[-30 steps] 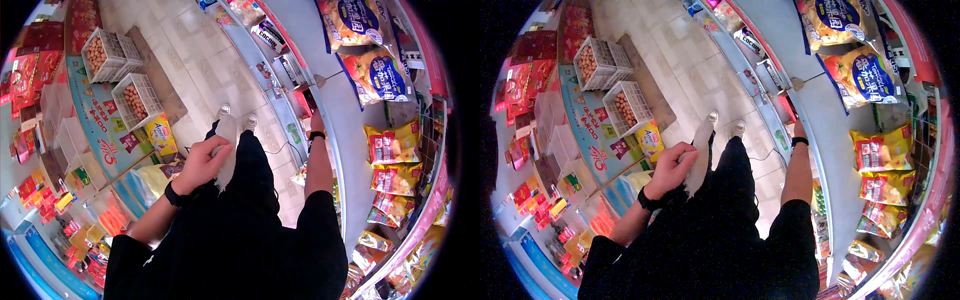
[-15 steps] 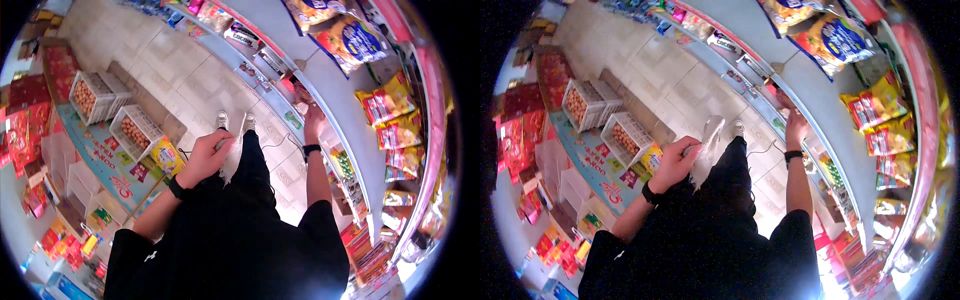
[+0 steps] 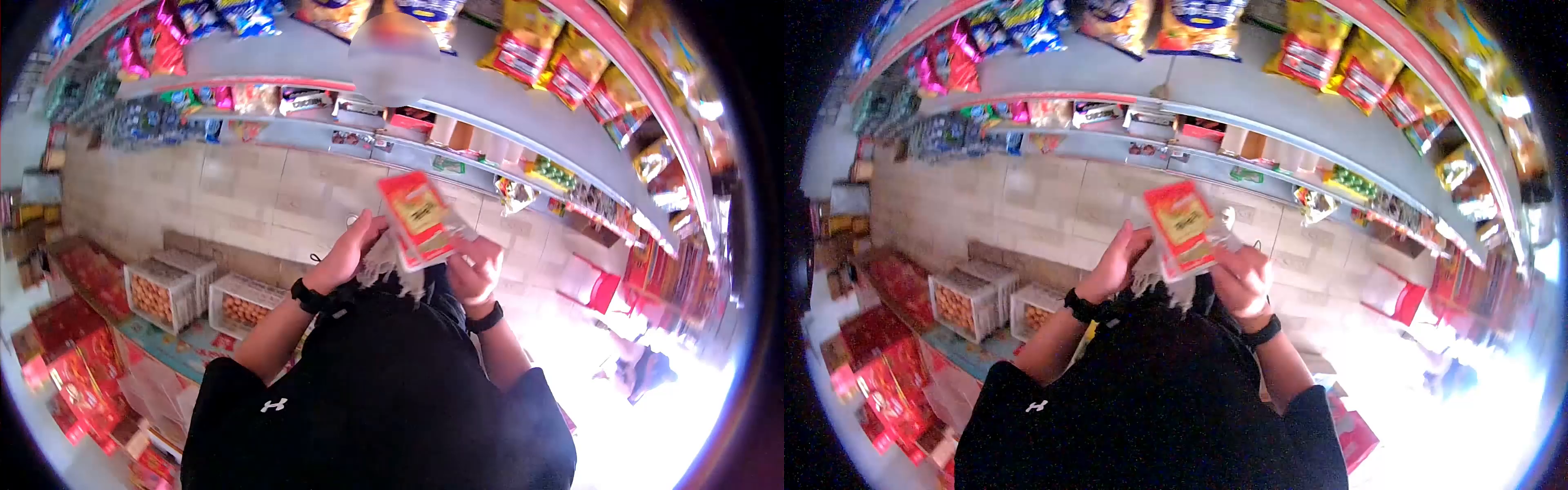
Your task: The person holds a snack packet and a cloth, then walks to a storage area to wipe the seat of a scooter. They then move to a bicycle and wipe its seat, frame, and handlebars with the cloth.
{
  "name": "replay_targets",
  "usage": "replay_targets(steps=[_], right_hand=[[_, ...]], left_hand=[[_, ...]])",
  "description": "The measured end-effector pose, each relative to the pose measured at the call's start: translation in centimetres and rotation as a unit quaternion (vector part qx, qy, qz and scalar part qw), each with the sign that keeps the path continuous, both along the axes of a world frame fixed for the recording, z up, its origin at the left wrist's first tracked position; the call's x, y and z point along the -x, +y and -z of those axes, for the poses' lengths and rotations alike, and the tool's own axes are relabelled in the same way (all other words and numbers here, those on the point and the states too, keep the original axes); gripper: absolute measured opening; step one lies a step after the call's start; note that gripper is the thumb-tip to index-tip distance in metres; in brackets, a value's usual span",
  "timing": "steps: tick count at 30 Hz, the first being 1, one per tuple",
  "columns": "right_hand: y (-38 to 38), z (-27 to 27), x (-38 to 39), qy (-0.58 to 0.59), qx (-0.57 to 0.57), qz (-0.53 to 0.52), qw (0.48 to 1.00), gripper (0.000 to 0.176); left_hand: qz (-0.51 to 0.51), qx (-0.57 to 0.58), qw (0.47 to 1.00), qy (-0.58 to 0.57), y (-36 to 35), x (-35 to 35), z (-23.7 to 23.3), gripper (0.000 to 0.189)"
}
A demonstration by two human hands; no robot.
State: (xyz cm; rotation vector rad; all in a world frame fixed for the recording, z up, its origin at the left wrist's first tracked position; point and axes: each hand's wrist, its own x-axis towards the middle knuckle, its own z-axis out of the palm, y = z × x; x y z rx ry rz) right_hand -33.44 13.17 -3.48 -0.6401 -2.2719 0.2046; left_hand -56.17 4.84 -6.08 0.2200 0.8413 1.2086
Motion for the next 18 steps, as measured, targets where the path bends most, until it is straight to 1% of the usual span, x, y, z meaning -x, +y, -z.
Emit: replay_targets(steps=[1,2,3,4,5,7,9,10,11,12,13,14,15,16,17,18], right_hand=[[-0.4,0.0,0.0,0.016,-0.019,-0.027,0.999,0.027],[-1.0,0.2,-0.4,0.016,-0.013,-0.034,0.999,0.027],[-1.6,0.4,-0.7,0.017,-0.005,-0.043,0.999,0.027],[-2.1,0.4,-1.1,0.025,-0.006,-0.026,0.999,0.027],[-2.5,0.4,-1.7,0.011,0.006,-0.013,1.0,0.027],[-3.0,-0.3,-3.1,0.006,0.016,0.016,1.0,0.027],[-3.5,-1.6,-5.1,0.049,0.097,0.045,0.993,0.03],[-3.7,-1.4,-6.6,0.086,0.113,0.045,0.989,0.037],[-3.9,-1.2,-7.9,0.09,0.11,0.059,0.988,0.037],[-3.9,-1.2,-9.2,0.128,0.182,0.076,0.972,0.041],[-3.7,-1.4,-10.6,0.168,0.253,0.09,0.949,0.045],[-3.5,-1.7,-11.8,0.196,0.308,0.127,0.922,0.051],[-3.6,-2.1,-13.6,0.202,0.308,0.14,0.919,0.051],[-3.7,-2.3,-15.0,0.218,0.399,0.171,0.874,0.055],[-3.9,-2.2,-16.4,0.233,0.486,0.197,0.819,0.059],[-4.1,-1.5,-18.3,0.205,0.492,0.229,0.814,0.059]], left_hand=[[-0.032,-0.015,0.999,-0.03,0.8,-0.5,-0.5,0.049],[-0.014,-0.018,0.999,-0.025,1.4,-0.8,-0.6,0.049],[0.012,-0.011,1.0,0.022,1.9,-1.1,-0.7,0.044],[0.037,-0.004,0.997,0.069,2.4,-1.3,-0.9,0.041],[0.052,-0.007,0.996,0.077,2.9,-1.6,-1.2,0.041],[0.099,-0.075,0.977,0.173,4.0,-2.5,-1.9,0.039],[0.11,-0.094,0.969,0.2,4.4,-4.0,-1.5,0.037],[0.103,-0.092,0.967,0.216,4.7,-4.7,-1.6,0.037],[0.096,-0.088,0.965,0.227,4.9,-5.7,-1.2,0.037],[0.086,-0.084,0.959,0.257,5.2,-7.1,-1.5,0.031],[0.101,-0.09,0.956,0.261,5.7,-8.7,-2.0,0.031],[0.133,-0.095,0.945,0.282,6.2,-10.4,-2.4,0.03],[0.163,-0.096,0.934,0.302,6.5,-12.3,-3.0,0.03],[0.191,-0.113,0.919,0.326,6.8,-14.7,-3.6,0.031],[0.203,-0.111,0.915,0.331,7.1,-17.1,-3.4,0.031],[0.241,-0.141,0.905,0.32,7.6,-19.6,-3.1,0.035]])
